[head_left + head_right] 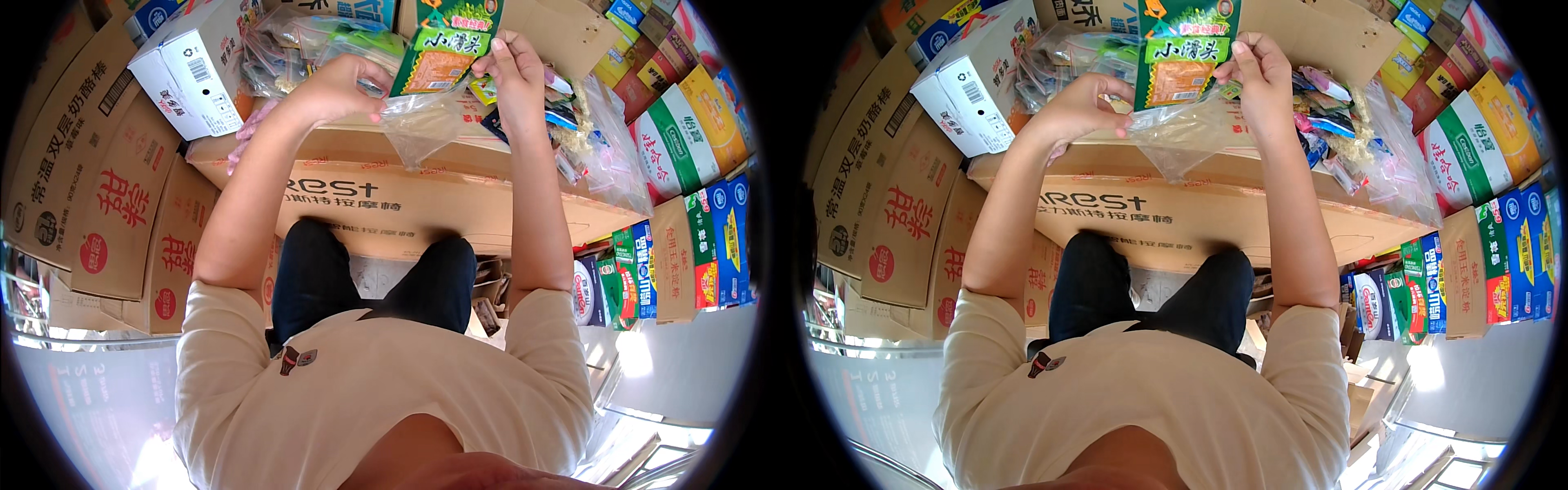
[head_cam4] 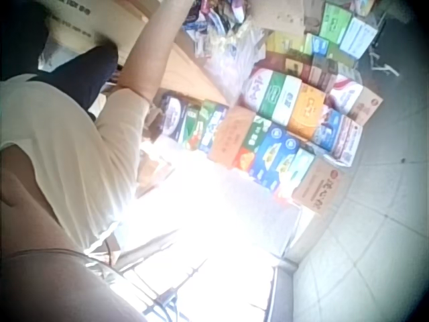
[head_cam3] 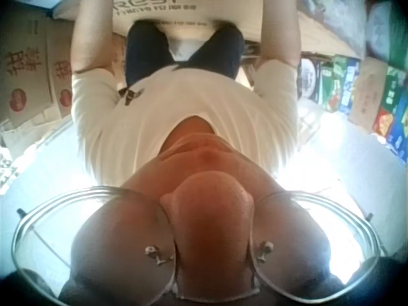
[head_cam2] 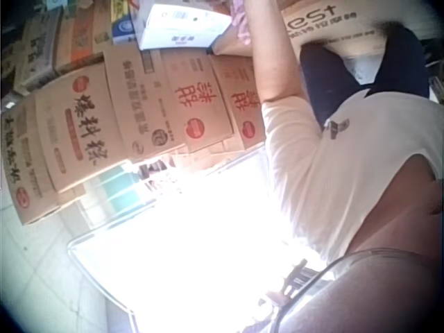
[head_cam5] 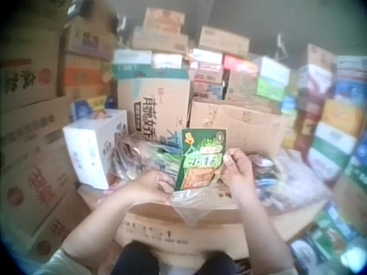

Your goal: The person repeatedly picks snack packets from a cardboard box, places each into a clear plastic bag, seals the bag, and sets it aside. The process is repeated for multiple snack items.

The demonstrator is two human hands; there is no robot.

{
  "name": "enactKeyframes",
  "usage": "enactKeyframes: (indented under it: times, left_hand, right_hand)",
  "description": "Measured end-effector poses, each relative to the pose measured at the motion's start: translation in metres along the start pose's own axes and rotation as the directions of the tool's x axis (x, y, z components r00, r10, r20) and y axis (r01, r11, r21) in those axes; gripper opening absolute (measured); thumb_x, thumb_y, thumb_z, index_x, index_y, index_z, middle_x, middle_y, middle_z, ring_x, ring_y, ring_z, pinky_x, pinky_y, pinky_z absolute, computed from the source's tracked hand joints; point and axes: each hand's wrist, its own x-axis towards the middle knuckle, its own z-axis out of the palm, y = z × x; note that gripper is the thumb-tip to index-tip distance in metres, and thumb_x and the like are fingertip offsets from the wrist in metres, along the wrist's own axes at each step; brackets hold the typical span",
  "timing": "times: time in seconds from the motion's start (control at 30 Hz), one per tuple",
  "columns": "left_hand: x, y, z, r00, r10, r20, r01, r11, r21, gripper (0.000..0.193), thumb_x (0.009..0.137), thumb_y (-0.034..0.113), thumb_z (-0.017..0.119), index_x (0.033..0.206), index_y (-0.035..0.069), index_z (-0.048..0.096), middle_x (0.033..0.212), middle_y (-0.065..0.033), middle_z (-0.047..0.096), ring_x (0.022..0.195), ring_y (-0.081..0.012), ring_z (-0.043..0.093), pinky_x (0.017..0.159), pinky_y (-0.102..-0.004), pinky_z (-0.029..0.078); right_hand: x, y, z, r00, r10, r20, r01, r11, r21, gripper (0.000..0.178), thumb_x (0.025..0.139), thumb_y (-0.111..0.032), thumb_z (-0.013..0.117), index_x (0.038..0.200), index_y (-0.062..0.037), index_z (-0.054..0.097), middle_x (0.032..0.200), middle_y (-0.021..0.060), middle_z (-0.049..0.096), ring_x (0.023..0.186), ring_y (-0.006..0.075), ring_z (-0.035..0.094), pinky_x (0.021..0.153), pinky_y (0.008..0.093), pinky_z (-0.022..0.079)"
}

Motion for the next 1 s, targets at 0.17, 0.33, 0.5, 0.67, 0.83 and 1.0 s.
enactKeyframes:
  times: [0.17,0.33,0.5,0.67,0.83,1.0]
  left_hand:
    - [0.0,0.008,0.001,1.0,-0.027,-0.003,0.027,1.0,-0.013,0.033,0.075,0.0,0.071,0.108,-0.004,0.065,0.093,-0.0081,0.067,0.067,-0.0112,0.063,0.075,-0.0253,0.046]
    - [0.001,0.011,0.002,0.996,-0.046,-0.073,0.045,0.999,-0.019,0.035,0.074,-0.003,0.07,0.109,-0.006,0.063,0.098,-0.0098,0.066,0.069,-0.0114,0.062,0.075,-0.0251,0.046]
    - [0.003,0.009,0.0,0.999,-0.024,-0.031,0.021,0.995,-0.097,0.034,0.075,-0.002,0.071,0.108,-0.006,0.063,0.097,-0.0096,0.066,0.07,-0.0114,0.062,0.074,-0.0253,0.047]
    - [0.0,0.019,0.007,0.997,-0.008,-0.08,0.005,0.999,-0.039,0.031,0.076,-0.001,0.072,0.105,-0.005,0.064,0.098,-0.0087,0.067,0.072,-0.0107,0.063,0.072,-0.025,0.047]
    - [0.005,0.01,0.005,0.992,-0.022,-0.123,0.014,0.998,-0.065,0.024,0.078,0.002,0.071,0.101,-0.003,0.066,0.094,-0.0076,0.068,0.074,-0.0102,0.062,0.075,-0.0242,0.047]
    - [0.014,-0.005,0.0,0.991,0.032,-0.129,-0.05,0.988,-0.145,0.022,0.077,0.003,0.071,0.099,-0.004,0.069,0.087,-0.0093,0.07,0.073,-0.0126,0.065,0.073,-0.025,0.05]
  right_hand:
    - [-0.008,0.003,0.002,1.0,-0.003,0.025,0.005,0.996,-0.094,0.014,0.099,-0.01,0.048,0.101,0.0017,0.053,0.077,0.0067,0.061,0.068,0.013,0.063,0.065,0.026,0.051]
    - [-0.02,0.007,0.006,0.994,0.079,0.072,-0.066,0.984,-0.163,0.013,0.099,-0.01,0.047,0.098,0.0021,0.053,0.078,0.0072,0.061,0.07,0.0145,0.065,0.065,0.0264,0.052]
    - [-0.027,0.012,0.004,0.999,0.031,-0.04,-0.035,0.996,-0.082,0.013,0.099,-0.011,0.048,0.097,0.0018,0.053,0.077,0.0092,0.063,0.07,0.0145,0.065,0.065,0.0265,0.052]
    - [-0.028,0.005,0.007,0.996,0.051,-0.077,-0.055,0.997,-0.048,0.013,0.099,-0.01,0.048,0.097,0.0025,0.053,0.08,0.0092,0.062,0.072,0.0158,0.066,0.068,0.0277,0.054]
    - [-0.031,0.002,0.005,0.994,0.089,-0.062,-0.089,0.996,0.001,0.013,0.098,-0.01,0.051,0.097,0.0024,0.055,0.085,0.0092,0.063,0.074,0.0162,0.067,0.069,0.0282,0.055]
    - [-0.029,0.004,-0.004,0.997,0.071,-0.041,-0.07,0.997,0.034,0.015,0.094,-0.011,0.059,0.102,0.0014,0.058,0.088,0.007,0.063,0.079,0.0136,0.065,0.071,0.0261,0.052]
